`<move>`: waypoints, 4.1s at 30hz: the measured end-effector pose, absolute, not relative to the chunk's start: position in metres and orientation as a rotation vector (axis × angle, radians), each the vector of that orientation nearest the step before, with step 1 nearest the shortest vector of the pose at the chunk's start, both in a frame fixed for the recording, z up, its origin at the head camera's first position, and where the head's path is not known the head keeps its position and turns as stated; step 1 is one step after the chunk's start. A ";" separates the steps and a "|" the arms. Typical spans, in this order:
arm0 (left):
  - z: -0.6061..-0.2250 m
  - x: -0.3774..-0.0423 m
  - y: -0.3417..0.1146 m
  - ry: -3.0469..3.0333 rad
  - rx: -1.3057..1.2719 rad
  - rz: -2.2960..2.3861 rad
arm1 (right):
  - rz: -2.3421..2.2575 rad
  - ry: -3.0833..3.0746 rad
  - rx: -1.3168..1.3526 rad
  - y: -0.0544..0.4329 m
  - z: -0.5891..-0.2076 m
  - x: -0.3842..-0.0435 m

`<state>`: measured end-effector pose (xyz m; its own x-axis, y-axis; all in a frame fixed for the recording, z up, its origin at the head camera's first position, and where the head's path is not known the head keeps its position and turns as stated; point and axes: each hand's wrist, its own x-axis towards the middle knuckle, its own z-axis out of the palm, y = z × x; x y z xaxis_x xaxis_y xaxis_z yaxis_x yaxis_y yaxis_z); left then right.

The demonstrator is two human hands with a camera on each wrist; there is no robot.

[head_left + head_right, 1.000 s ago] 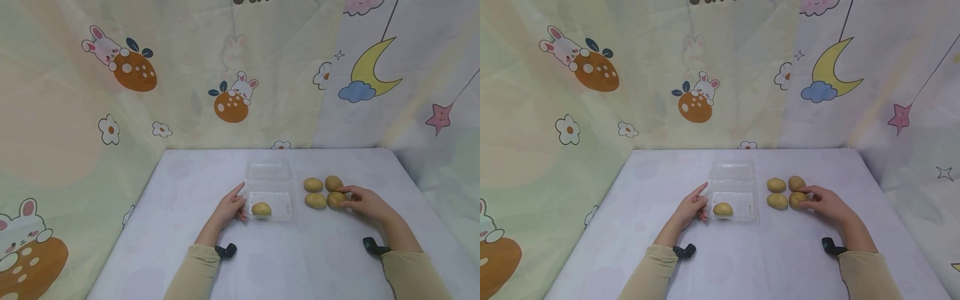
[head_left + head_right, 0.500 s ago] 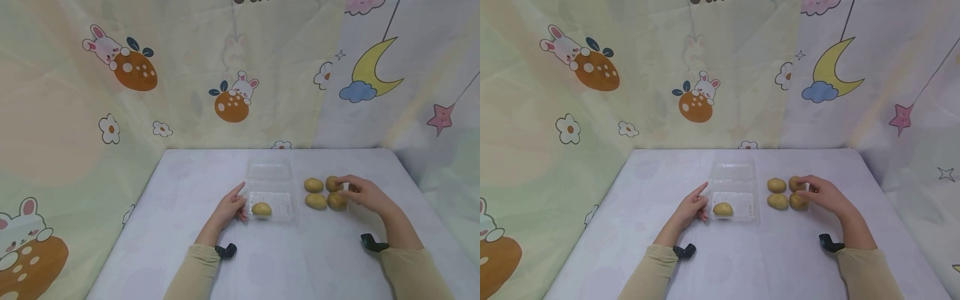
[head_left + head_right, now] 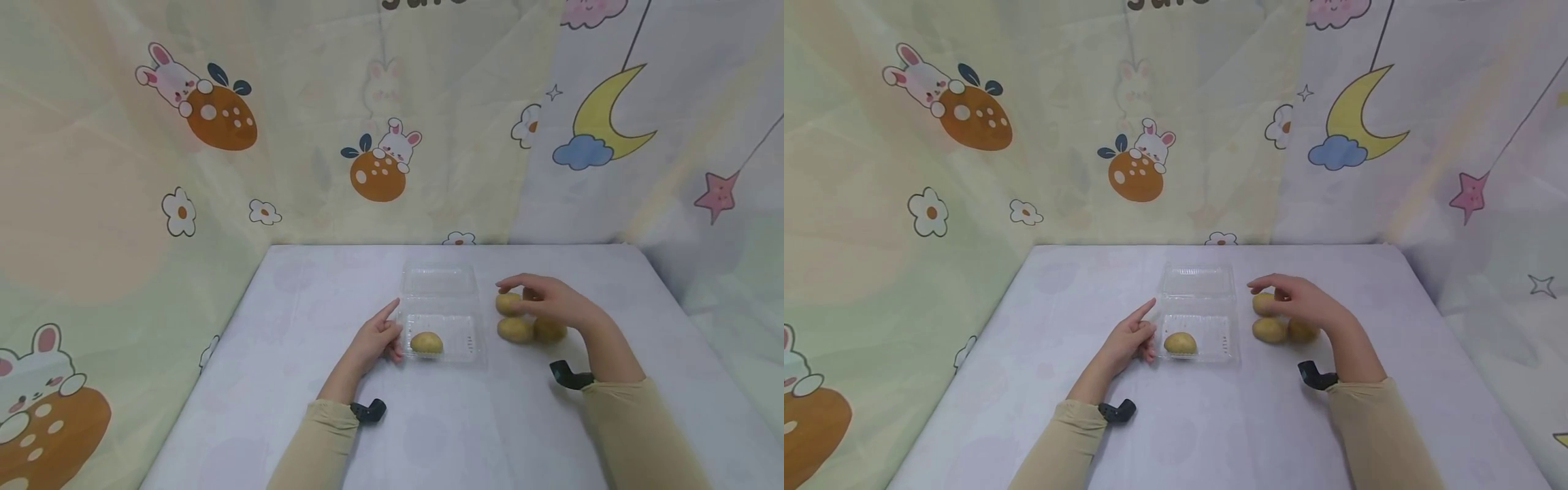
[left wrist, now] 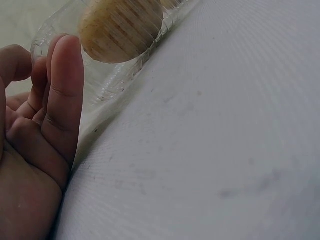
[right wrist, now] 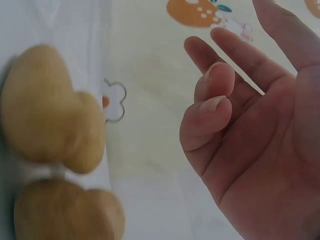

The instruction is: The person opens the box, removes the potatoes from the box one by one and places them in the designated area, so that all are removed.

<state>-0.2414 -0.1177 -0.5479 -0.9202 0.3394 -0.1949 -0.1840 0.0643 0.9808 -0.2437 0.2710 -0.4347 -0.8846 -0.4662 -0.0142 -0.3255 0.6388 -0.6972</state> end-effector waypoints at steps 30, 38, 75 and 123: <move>-0.545 -0.240 -0.118 1.939 0.161 1.929 | -0.943 2.159 -0.868 0.162 -0.447 -0.297; -0.545 -0.239 -0.118 1.963 0.151 1.914 | -0.847 2.044 -0.905 0.142 -0.461 -0.305; -0.551 -0.242 -0.118 1.945 0.180 1.937 | -0.723 1.892 -0.915 0.125 -0.489 -0.318; -0.548 -0.240 -0.116 1.937 0.166 1.937 | -1.056 2.196 -0.904 0.171 -0.450 -0.304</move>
<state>-0.2402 -0.1163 -0.5484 -0.9148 0.3556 -0.1913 -0.1913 0.0356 0.9809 -0.3042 0.1709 -0.4500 -0.6320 -0.7552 -0.1741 -0.3358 0.4694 -0.8167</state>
